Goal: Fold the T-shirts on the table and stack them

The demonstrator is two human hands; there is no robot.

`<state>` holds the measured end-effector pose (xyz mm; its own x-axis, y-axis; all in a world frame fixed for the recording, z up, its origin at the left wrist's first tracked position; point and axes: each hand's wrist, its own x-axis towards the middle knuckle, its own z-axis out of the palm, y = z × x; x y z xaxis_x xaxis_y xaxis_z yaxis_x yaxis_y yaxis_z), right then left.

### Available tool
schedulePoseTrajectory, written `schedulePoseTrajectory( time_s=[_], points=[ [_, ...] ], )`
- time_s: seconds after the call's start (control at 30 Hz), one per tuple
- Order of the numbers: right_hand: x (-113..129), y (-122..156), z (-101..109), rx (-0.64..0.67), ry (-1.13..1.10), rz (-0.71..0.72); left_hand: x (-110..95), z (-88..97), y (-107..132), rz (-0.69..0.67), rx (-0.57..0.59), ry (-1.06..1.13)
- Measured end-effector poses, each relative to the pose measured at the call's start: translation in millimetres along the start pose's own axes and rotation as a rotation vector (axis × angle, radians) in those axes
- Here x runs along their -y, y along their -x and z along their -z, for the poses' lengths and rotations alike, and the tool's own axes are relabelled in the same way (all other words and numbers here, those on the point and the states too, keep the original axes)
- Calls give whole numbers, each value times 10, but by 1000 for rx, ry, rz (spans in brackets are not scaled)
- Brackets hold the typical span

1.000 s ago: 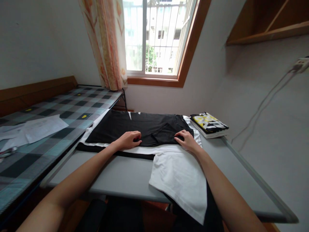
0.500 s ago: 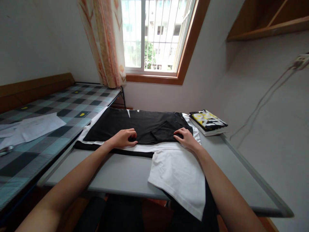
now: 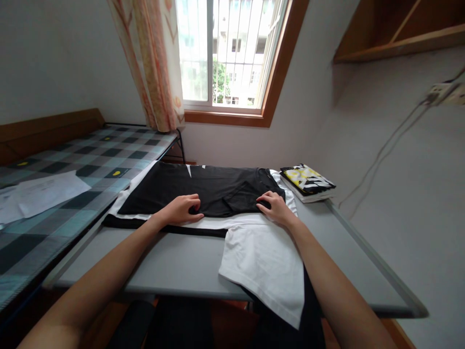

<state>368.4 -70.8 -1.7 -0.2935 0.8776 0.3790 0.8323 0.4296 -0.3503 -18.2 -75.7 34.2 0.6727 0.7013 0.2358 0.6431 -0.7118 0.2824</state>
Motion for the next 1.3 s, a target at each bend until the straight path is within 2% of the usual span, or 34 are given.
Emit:
schedulePoseTrajectory(
  time_s=[0.23,0.5,0.7,0.87,1.07,1.3],
  points=[
    [11,-6,-8,4,-30,-1,-26,-4,-7,-48,-5,0],
    [-4,-13,-28,-1,-52,-12,-54,-130,-42,-129,-19,-12],
    [18,-35,99,-63,-5,-6,-45,-143,-54,-119,-35,-70],
    [56,-16,212,43,-110,32,-25,-186,-71,-69,-78,-129],
    [135,-4,111,111,-166,54,-35,-208,-75,-54,-80,-124],
    [104,-31,26,60,-208,83,-39,-192,-70,-94,-17,-87]
  ],
)
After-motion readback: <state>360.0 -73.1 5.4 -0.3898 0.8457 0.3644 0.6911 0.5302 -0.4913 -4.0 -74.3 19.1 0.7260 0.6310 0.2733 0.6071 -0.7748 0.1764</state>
